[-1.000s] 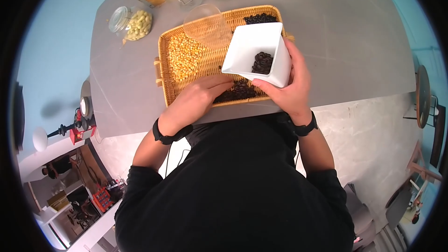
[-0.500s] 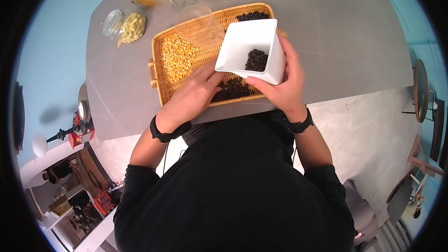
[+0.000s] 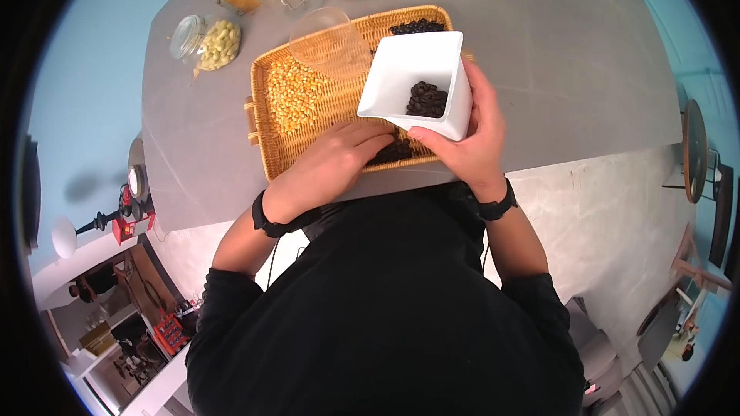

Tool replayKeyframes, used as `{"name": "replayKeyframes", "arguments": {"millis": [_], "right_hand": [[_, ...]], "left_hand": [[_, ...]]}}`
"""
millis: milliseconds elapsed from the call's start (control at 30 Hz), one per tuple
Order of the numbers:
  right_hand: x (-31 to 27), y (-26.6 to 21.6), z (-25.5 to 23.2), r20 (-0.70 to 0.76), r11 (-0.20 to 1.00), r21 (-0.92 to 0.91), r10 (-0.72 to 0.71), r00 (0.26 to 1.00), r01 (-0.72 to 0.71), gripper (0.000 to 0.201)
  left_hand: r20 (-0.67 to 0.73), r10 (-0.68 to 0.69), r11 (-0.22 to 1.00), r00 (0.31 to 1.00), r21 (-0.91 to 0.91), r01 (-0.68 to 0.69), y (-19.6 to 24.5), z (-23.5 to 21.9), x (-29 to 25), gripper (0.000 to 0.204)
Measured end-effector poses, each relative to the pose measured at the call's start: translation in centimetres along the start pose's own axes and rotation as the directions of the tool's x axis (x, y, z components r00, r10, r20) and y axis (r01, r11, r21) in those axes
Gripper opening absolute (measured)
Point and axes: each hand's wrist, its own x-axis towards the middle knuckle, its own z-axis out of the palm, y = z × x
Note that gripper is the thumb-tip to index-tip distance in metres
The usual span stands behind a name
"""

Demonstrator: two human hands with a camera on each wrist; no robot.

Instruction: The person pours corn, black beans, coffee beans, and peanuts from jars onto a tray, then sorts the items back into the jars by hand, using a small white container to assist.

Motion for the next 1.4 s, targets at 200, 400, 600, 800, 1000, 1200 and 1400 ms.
{"name": "replayKeyframes", "arguments": {"millis": [200, 400, 600, 800, 1000, 1200, 1400], "right_hand": [[0.2, 0.4, 0.0, 0.028, 0.999, -0.021, -0.028, 0.999, 0.029, 0.110], [0.1, 0.0, 0.1, -0.003, 1.000, 0.003, -0.001, 1.000, 0.001, 0.110], [0.1, 0.3, 0.1, 0.010, 0.999, -0.028, -0.022, 1.000, 0.022, 0.110], [0.1, 0.4, 0.1, 0.012, 1.000, -0.020, -0.018, 1.000, 0.018, 0.110], [0.2, -0.1, 0.3, 0.021, 1.000, -0.016, 0.012, 1.000, -0.012, 0.108], [0.2, 0.1, 0.2, 0.026, 1.000, -0.023, -0.011, 1.000, 0.012, 0.106], [0.3, 0.3, 0.4, 0.004, 0.999, -0.041, -0.030, 1.000, 0.030, 0.106]], "left_hand": [[0.082, 0.056, 0.997, 0.995, 0.038, -0.060, 0.3, -0.5, 1.0, 0.042], [0.076, 0.192, 0.977, 0.978, 0.077, -0.198, 0.0, -0.4, 2.1, 0.040], [0.212, 0.211, 0.976, 0.954, -0.002, -0.216, -0.8, -0.3, 2.2, 0.042], [0.088, 0.004, 1.000, 0.996, -0.003, -0.004, -1.2, -4.4, -2.6, 0.042], [0.173, -0.445, 0.893, 0.879, 0.012, 0.450, -2.6, -4.9, -7.3, 0.054], [0.240, -0.343, 0.911, 0.908, -0.149, 0.384, -2.0, -2.7, -2.9, 0.050], [0.111, -0.111, 0.986, 0.988, -0.113, 0.123, -1.7, -0.7, -0.4, 0.044]]}}
